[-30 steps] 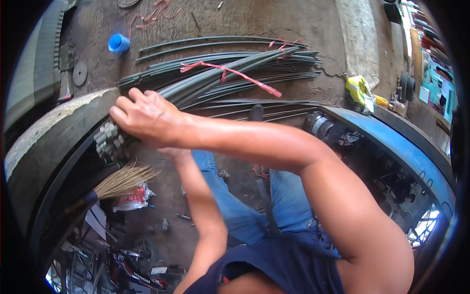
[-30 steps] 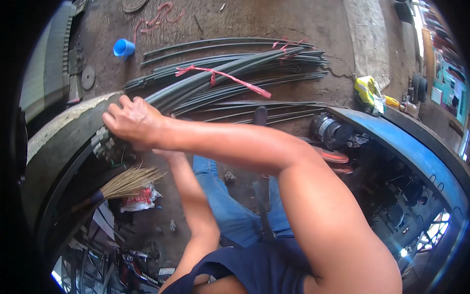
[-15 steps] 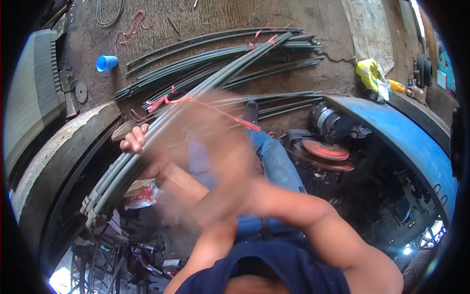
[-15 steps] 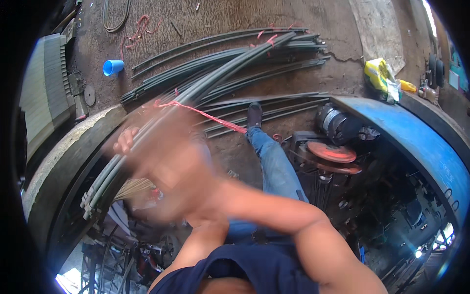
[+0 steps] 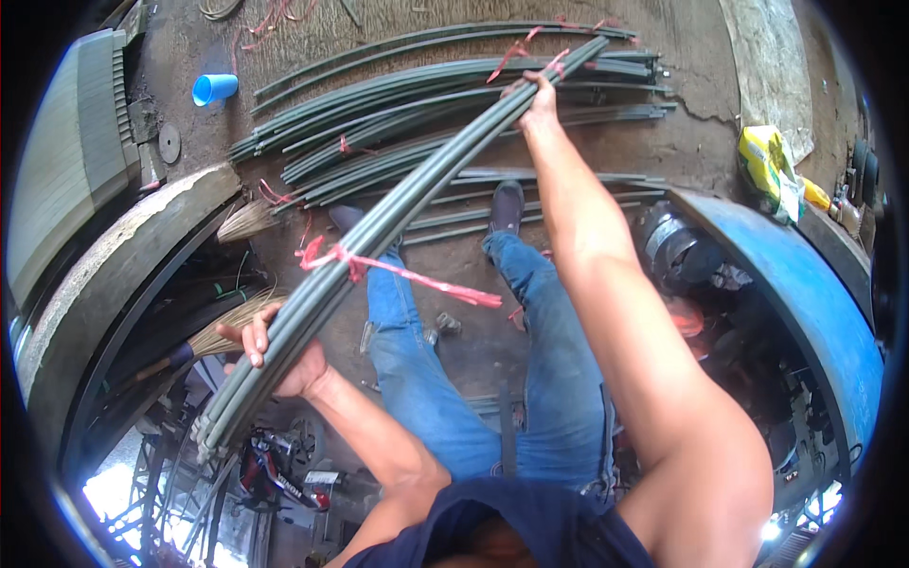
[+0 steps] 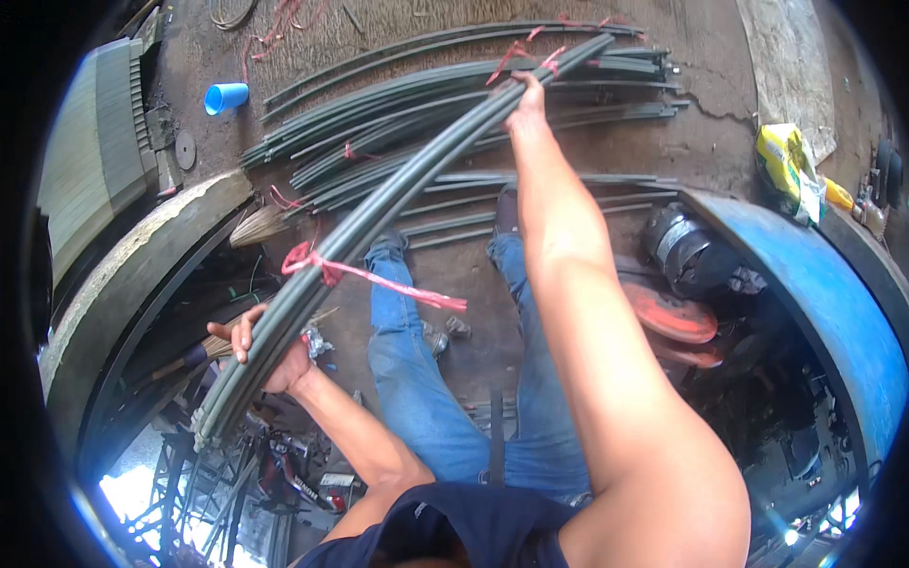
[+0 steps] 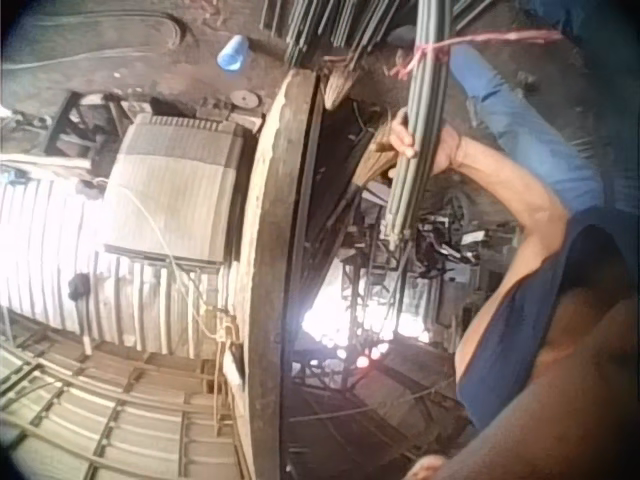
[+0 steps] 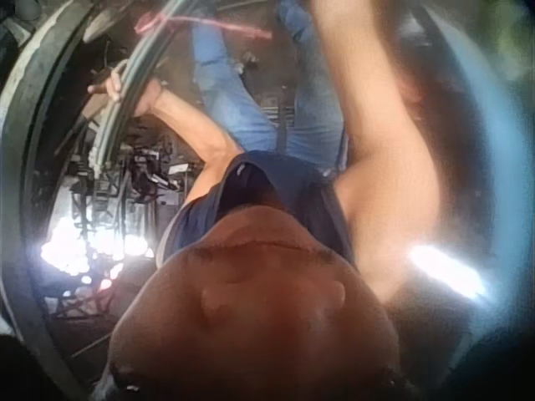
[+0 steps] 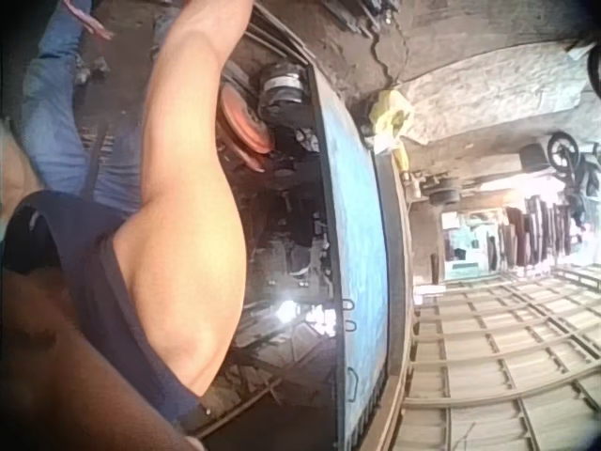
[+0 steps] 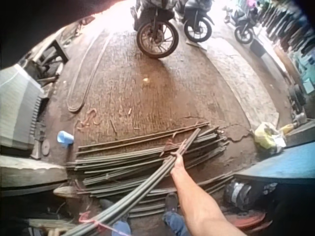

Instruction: Gathering and bundling several metal rods together using plastic ties and tightening a metal clamp with a wrench.

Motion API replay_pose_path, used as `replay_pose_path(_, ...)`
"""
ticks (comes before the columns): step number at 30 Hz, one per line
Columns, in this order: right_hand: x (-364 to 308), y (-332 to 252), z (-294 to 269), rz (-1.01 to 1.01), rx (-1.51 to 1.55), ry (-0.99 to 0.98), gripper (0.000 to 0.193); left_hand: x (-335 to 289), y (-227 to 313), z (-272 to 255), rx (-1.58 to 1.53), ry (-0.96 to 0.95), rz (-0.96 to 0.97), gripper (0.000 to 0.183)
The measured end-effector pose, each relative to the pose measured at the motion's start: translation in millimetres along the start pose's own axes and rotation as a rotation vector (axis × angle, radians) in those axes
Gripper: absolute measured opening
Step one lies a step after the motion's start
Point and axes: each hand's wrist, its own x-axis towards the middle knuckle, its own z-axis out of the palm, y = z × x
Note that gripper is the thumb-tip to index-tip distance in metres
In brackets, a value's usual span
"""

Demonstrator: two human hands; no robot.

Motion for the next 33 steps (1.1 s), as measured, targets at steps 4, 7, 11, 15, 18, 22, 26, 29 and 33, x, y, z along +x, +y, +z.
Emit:
replay_pose_path(4, -29.9, 8.0, 2.9, 0.116, 0.264, -0.042, 0.020, -23.6, 33.9, 3.5, 0.037, 0.000, -0.017, 0.049)
replay_pose_path(7, -95.6, 52.6, 27.2, 0.010, 0.114, -0.017, 0.021, -45.2, 91.4, 26.3, -0.004, 0.039, 0.012, 0.044)
replay_pose_path(11, -183.9, 90.5, 21.9, 0.013, 0.143, -0.019, 0.017, -76.5, 179.9, 47.3, 0.033, 0.047, 0.022, 0.041)
replay_pose_path(15, -295.1, 130.6, 20.0, 0.019, 0.173, 0.056, 0.016, -108.8, 271.8, 85.4, 0.045, 0.088, -0.001, 0.043)
replay_pose_path(18, -360.5, 154.1, 14.0, 0.052, 0.238, 0.142, 0.018, -119.4, 333.0, 99.7, 0.035, 0.067, -0.068, 0.045)
replay_pose_path(22, -424.0, 187.6, 7.7, 0.007, 0.259, 0.174, 0.017, -110.1, 391.9, 102.3, 0.040, -0.015, -0.159, 0.046)
replay_pose_path(26, -472.8, 210.2, -11.1, -0.061, 0.327, 0.171, 0.020, -91.2, 422.9, 100.4, -0.003, -0.088, -0.279, 0.036)
replay_pose_path(29, -501.0, 225.2, -39.9, -0.160, 0.416, 0.161, 0.021, -84.6, 433.2, 98.4, -0.066, -0.078, -0.398, 0.046)
replay_pose_path(33, -549.4, 249.4, -59.4, -0.268, 0.486, 0.178, 0.020, -83.7, 451.5, 106.2, -0.067, -0.147, -0.484, 0.047)
